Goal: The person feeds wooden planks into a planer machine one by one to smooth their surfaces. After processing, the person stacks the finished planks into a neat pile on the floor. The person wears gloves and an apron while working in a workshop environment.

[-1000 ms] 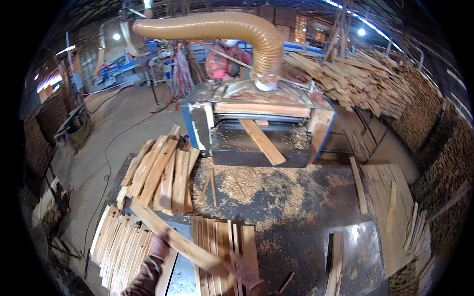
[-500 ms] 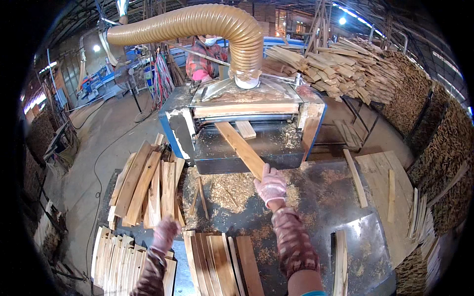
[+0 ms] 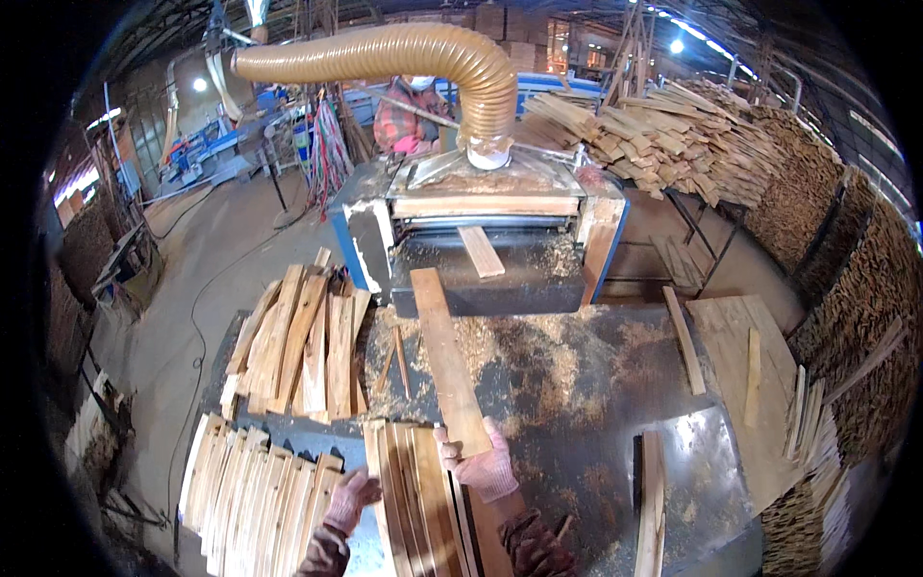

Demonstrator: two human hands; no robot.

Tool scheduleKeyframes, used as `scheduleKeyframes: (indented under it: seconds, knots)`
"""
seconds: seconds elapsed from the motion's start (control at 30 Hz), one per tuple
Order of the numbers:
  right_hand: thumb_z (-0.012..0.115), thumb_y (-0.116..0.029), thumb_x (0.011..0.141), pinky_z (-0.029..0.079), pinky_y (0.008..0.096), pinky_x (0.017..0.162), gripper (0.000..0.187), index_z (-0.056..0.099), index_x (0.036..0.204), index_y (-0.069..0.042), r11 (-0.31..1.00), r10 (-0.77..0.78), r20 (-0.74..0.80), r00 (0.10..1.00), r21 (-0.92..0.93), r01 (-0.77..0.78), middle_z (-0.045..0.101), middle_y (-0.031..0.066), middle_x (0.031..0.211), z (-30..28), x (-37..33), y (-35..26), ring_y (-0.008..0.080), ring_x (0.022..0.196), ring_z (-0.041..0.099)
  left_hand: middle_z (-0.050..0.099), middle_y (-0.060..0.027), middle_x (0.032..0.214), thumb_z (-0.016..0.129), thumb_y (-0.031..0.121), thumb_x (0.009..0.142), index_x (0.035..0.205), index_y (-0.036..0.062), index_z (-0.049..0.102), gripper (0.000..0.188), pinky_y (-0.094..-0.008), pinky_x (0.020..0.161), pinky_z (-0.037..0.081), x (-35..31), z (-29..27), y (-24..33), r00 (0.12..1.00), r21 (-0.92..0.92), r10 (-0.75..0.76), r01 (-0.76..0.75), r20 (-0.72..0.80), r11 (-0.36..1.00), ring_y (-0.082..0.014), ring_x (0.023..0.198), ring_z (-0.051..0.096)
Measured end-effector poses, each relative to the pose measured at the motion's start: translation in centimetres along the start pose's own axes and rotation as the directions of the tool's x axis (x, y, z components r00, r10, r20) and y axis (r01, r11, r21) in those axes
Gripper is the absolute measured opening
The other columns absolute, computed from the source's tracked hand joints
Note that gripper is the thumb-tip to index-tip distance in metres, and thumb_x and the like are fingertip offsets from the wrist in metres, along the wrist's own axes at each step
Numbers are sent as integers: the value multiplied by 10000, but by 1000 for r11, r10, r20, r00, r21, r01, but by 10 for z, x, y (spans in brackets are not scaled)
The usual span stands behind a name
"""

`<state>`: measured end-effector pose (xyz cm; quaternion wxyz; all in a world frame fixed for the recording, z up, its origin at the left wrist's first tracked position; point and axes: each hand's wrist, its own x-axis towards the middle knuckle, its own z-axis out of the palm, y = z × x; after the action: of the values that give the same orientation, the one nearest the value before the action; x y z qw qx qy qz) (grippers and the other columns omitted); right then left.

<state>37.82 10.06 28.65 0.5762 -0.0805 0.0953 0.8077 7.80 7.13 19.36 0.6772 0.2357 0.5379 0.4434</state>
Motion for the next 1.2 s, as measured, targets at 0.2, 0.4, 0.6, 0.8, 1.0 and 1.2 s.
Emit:
scheduleKeyframes:
  seconds: [0.2, 0.4, 0.6, 0.8, 1.0, 1.2]
  knots:
    - [528, -386, 1000, 560, 343, 716, 531, 486, 1376, -13, 731, 34, 64, 997, -682, 19, 645, 173, 1107, -39, -81, 28, 214, 771, 675, 520, -146, 1372, 668, 354, 932, 1514, 42, 287, 762, -401, 985, 483, -23, 113, 37, 923, 134, 162, -220, 350, 966, -245, 1202, 554]
    - [543, -561, 948, 474, 392, 962, 756, 346, 1494, -78, -362, -47, -43, 998, -930, -57, 518, 146, 1393, -68, -133, 90, 298, 1161, 585, 667, -179, 965, 665, 68, 874, 1177, -79, 522, 366, -396, 729, 578, -6, 103, -4, 992, -135, 7, 10, 129, 991, -300, 837, 678]
    - [504, -684, 874, 350, 449, 1106, 983, 218, 1538, -19, -612, -331, -508, 795, -526, -591, 339, 292, 1511, -142, -166, 61, 424, 1353, 404, 672, -158, 980, 625, 20, 826, 1126, 6, 612, 301, -375, 736, 570, -33, -33, -41, 984, 259, 178, -170, -7, 951, -309, 839, 679]
    - [542, -663, 832, 343, 458, 1114, 1036, 205, 1520, 35, -596, -344, -524, 779, -520, -612, 398, 292, 1457, -186, -198, 71, 440, 1339, 398, 401, -189, 1491, 704, 335, 782, 1350, 109, 514, 640, -535, 1095, 344, -71, -252, -117, 878, 928, 312, 371, -364, 39, -376, 1359, 392]
    - [540, -555, 876, 413, 405, 1034, 724, 483, 1382, -40, -323, -418, -490, 765, -707, -629, 580, 218, 1308, -259, -189, 52, 363, 1220, 545, 478, -155, 1442, 699, 360, 820, 1160, 99, 655, 431, -504, 887, 455, -115, -220, -111, 817, 933, 576, 189, 23, -305, -370, 1260, 479]
    - [522, -487, 909, 449, 429, 953, 499, 602, 1204, -92, -313, -358, -426, 831, -784, -537, 642, 188, 1164, -180, -176, 75, 352, 1123, 594, 401, -166, 1487, 716, 351, 787, 1246, 91, 585, 544, -488, 993, 380, -105, -185, -97, 816, 929, 575, 247, -47, -275, -363, 1322, 414]
